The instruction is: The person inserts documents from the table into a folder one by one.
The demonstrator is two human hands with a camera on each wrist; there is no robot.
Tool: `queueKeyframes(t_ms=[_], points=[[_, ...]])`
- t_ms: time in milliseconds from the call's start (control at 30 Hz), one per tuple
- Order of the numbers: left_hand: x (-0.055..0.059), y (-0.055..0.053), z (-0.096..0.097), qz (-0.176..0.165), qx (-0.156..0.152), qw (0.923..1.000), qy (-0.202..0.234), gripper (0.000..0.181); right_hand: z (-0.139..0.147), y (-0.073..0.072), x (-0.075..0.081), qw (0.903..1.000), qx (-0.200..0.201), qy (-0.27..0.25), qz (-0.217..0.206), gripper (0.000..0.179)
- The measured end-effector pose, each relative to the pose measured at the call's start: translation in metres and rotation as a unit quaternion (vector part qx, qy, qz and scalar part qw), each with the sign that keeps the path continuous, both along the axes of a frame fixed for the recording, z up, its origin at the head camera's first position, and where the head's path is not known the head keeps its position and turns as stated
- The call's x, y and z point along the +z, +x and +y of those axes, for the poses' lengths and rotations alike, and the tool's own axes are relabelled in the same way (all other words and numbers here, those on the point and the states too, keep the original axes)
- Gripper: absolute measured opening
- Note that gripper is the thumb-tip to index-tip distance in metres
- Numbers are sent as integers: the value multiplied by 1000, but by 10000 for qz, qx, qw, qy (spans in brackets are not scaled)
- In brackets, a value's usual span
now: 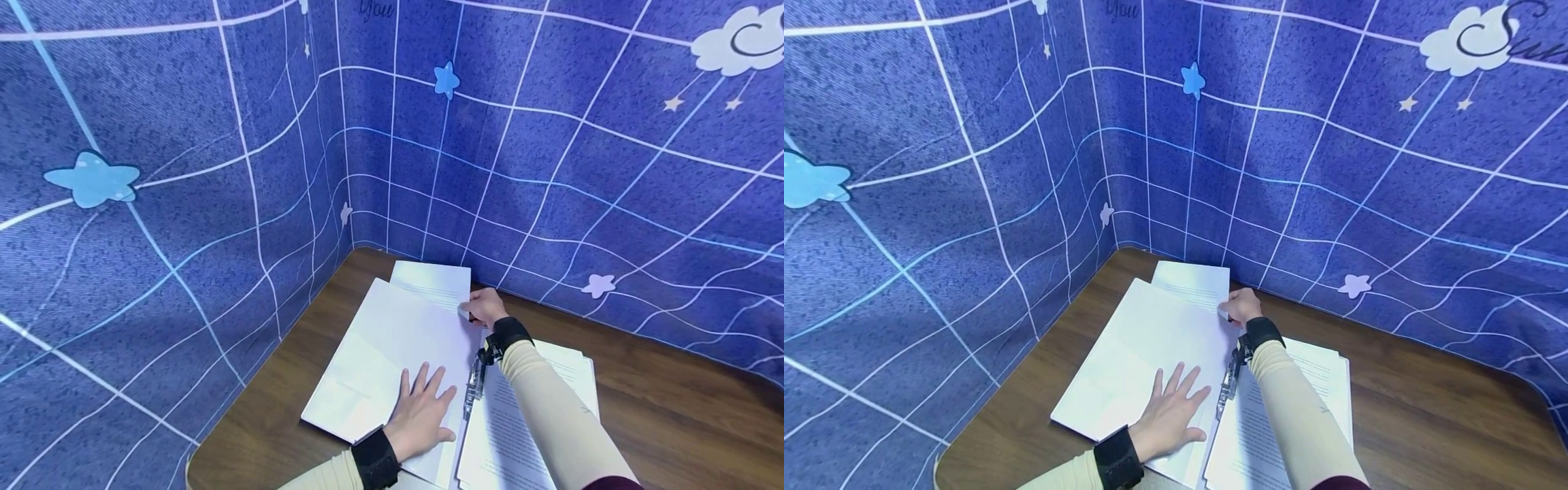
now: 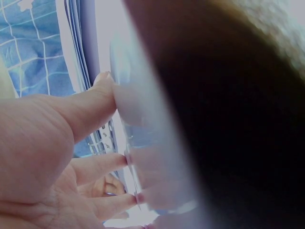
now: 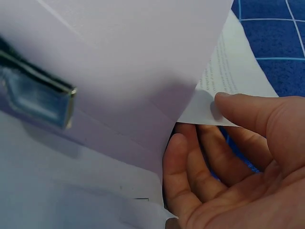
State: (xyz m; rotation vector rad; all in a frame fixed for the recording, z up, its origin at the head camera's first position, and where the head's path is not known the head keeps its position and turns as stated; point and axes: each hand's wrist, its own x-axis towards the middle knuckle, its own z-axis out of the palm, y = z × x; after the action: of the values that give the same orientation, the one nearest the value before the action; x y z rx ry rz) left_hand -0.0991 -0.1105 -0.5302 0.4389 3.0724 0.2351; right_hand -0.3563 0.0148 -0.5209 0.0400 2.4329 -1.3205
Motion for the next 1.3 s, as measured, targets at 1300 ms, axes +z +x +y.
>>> queueKeyframes(t_ms=[1300], points=[[1, -1, 2, -88, 50, 9999, 20, 77, 37, 5, 88, 9469, -177, -621, 3150, 26]])
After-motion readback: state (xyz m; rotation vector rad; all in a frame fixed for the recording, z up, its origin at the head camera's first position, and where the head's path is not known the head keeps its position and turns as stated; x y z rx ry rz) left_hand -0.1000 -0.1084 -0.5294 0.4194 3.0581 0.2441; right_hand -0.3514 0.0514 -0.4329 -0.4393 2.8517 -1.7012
